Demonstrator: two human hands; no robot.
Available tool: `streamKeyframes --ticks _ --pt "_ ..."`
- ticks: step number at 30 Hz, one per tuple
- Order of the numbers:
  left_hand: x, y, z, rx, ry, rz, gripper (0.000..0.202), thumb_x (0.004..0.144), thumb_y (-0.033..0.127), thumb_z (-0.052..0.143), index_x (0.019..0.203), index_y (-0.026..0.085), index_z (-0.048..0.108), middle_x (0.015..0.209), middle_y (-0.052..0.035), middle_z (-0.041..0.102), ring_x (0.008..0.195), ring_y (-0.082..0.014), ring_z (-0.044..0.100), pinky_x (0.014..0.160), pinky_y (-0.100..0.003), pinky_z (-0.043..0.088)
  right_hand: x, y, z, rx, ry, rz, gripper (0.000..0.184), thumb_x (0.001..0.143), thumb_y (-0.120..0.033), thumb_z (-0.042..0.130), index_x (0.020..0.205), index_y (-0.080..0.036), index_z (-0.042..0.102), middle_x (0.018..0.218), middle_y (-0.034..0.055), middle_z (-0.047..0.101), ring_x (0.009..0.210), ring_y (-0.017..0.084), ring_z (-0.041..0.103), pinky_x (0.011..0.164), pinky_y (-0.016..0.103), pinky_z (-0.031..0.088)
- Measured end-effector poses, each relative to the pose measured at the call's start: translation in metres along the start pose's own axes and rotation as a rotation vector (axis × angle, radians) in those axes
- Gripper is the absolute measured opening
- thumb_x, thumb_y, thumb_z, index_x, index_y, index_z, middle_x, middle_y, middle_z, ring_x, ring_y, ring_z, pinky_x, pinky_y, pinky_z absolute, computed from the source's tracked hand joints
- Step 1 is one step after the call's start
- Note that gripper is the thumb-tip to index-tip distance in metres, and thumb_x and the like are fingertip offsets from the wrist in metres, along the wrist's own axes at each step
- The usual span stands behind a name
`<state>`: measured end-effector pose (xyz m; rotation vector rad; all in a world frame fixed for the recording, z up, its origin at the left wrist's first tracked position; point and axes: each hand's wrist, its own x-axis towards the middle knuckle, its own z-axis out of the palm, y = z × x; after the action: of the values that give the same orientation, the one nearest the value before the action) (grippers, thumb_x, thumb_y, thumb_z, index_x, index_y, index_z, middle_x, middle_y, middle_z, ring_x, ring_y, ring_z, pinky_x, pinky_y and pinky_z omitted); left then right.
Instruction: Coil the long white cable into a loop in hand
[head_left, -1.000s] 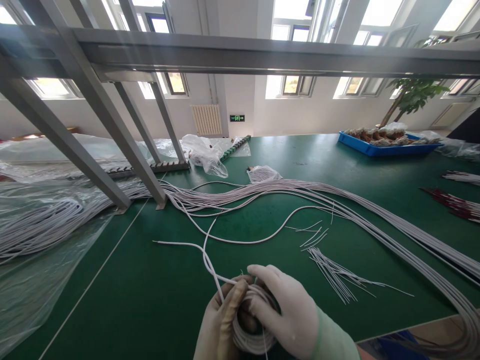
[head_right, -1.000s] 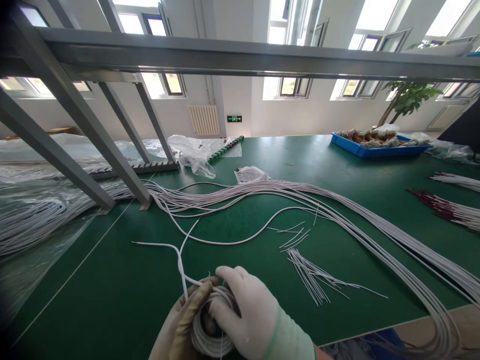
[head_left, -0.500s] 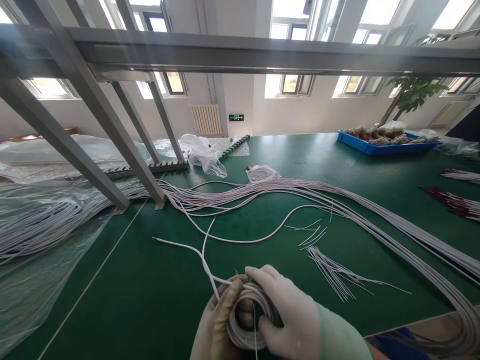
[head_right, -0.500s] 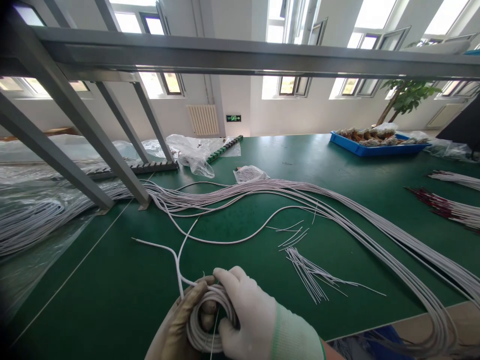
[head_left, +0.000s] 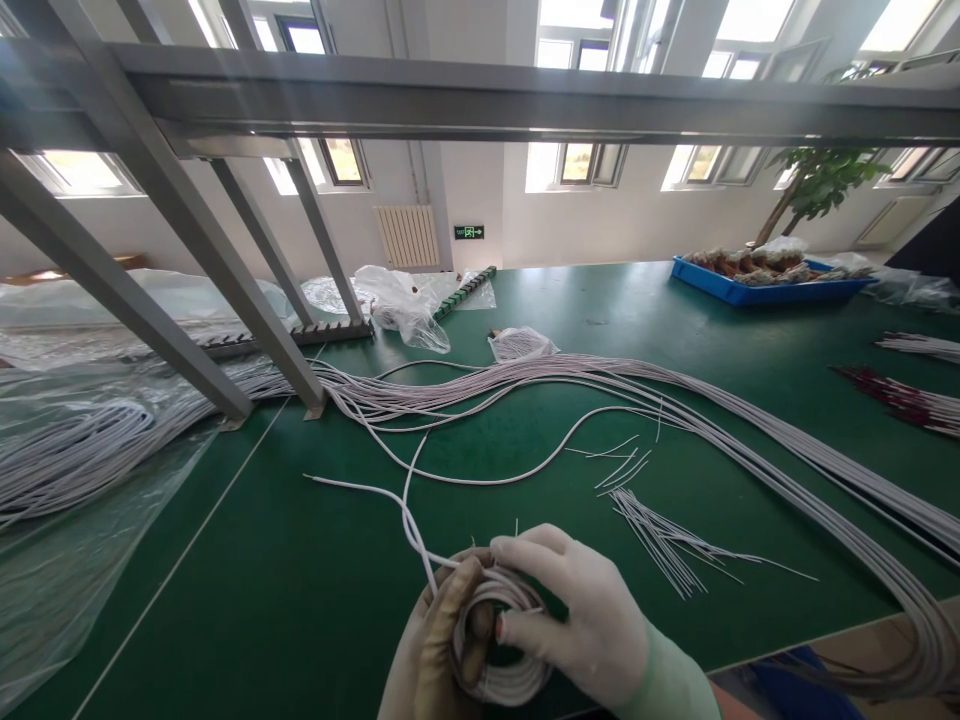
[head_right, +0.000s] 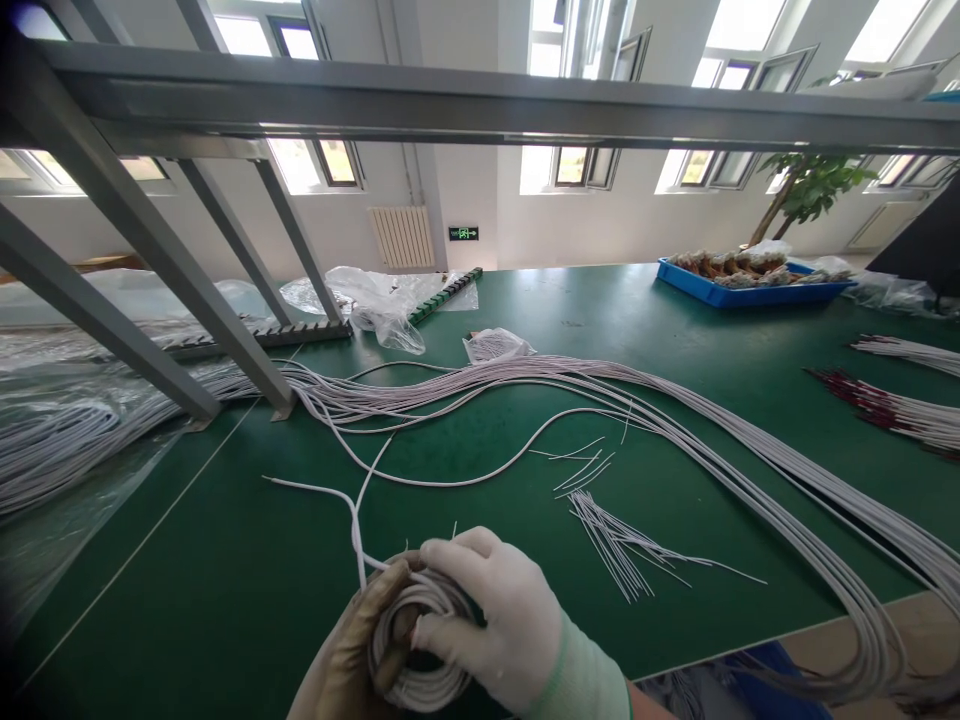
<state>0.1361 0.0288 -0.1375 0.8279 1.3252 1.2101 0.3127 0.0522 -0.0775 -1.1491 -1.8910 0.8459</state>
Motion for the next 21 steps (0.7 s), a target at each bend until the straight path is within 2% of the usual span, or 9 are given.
streamKeyframes --ticks 2,4,8,11,13,17,19,21 --pt "0.0 -0.005 -0.001 -0.023 0.007 -0.024 0.034 0.091 0.016 0.062 0.116 0.03 0.078 0.14 -0.007 0.068 0.135 -0.0317 0.06 0.113 -0.047 0.053 0.001 -0.002 -0.001 0.022 0.05 -0.064 0.031 0.099 -0.039 0.071 0.127 -0.026 0.075 0.109 0.0067 0.073 0.095 0.021 0.072 0.085 0.03 0.058" --pt "0.002 -0.003 0.0 -0.061 -0.005 -0.069 0.035 0.088 0.015 0.065 0.117 0.031 0.078 0.143 -0.0063 0.066 0.136 -0.0314 0.059 0.113 -0.046 0.053 0.003 -0.004 -0.001 0.033 0.097 -0.087 0.023 0.103 -0.033 0.067 0.12 -0.024 0.079 0.105 0.0064 0.075 0.092 0.019 0.073 0.083 0.026 0.059" --pt "0.011 0.022 0.004 -0.223 -0.182 -0.28 0.016 0.091 0.033 0.071 0.104 0.029 0.079 0.119 -0.0102 0.078 0.126 -0.0335 0.068 0.11 -0.047 0.055 0.005 -0.004 0.001 -0.084 0.149 -0.118 0.025 0.106 -0.033 0.061 0.113 -0.02 0.081 0.097 0.0079 0.075 0.085 0.019 0.072 0.076 0.027 0.059" --pt "0.013 0.044 0.009 -0.329 -0.291 -0.396 0.028 0.087 0.051 0.077 0.103 0.027 0.079 0.099 -0.0103 0.081 0.112 -0.0341 0.074 0.103 -0.049 0.059 0.005 -0.003 0.003 -0.223 0.184 -0.144 0.033 0.109 -0.036 0.053 0.106 -0.019 0.081 0.087 0.008 0.073 0.076 0.02 0.069 0.067 0.029 0.057" --pt "0.009 0.052 0.012 -0.313 -0.259 -0.429 0.04 0.076 0.05 0.089 0.106 0.025 0.079 0.095 -0.0082 0.081 0.101 -0.0314 0.077 0.098 -0.046 0.061 0.007 -0.002 0.004 -0.238 0.205 -0.146 0.035 0.11 -0.034 0.052 0.101 -0.019 0.081 0.083 0.0071 0.071 0.073 0.019 0.066 0.064 0.028 0.054" --pt "0.002 0.057 0.018 -0.368 -0.164 -0.47 0.066 0.05 0.032 0.105 0.109 0.02 0.079 0.093 -0.0066 0.081 0.087 -0.0267 0.078 0.086 -0.038 0.063 0.012 -0.003 0.004 -0.089 0.207 -0.066 0.024 0.103 -0.027 0.061 0.095 -0.02 0.083 0.079 0.0037 0.069 0.071 0.017 0.066 0.065 0.026 0.052" --pt "0.002 0.055 0.019 -0.419 -0.167 -0.472 0.07 0.043 0.029 0.107 0.106 0.018 0.081 0.089 -0.0066 0.081 0.083 -0.0258 0.078 0.078 -0.034 0.063 0.015 -0.003 0.005 0.011 0.201 0.002 0.017 0.097 -0.025 0.068 0.094 -0.022 0.085 0.077 0.0018 0.068 0.069 0.015 0.065 0.064 0.024 0.051" --pt "0.004 0.053 0.02 -0.426 -0.142 -0.457 0.068 0.04 0.029 0.108 0.102 0.018 0.082 0.082 -0.0045 0.08 0.073 -0.0205 0.075 0.068 -0.028 0.061 0.017 -0.003 0.007 0.092 0.213 0.057 0.013 0.093 -0.023 0.073 0.093 -0.024 0.086 0.075 0.0008 0.068 0.068 0.015 0.065 0.063 0.023 0.051"
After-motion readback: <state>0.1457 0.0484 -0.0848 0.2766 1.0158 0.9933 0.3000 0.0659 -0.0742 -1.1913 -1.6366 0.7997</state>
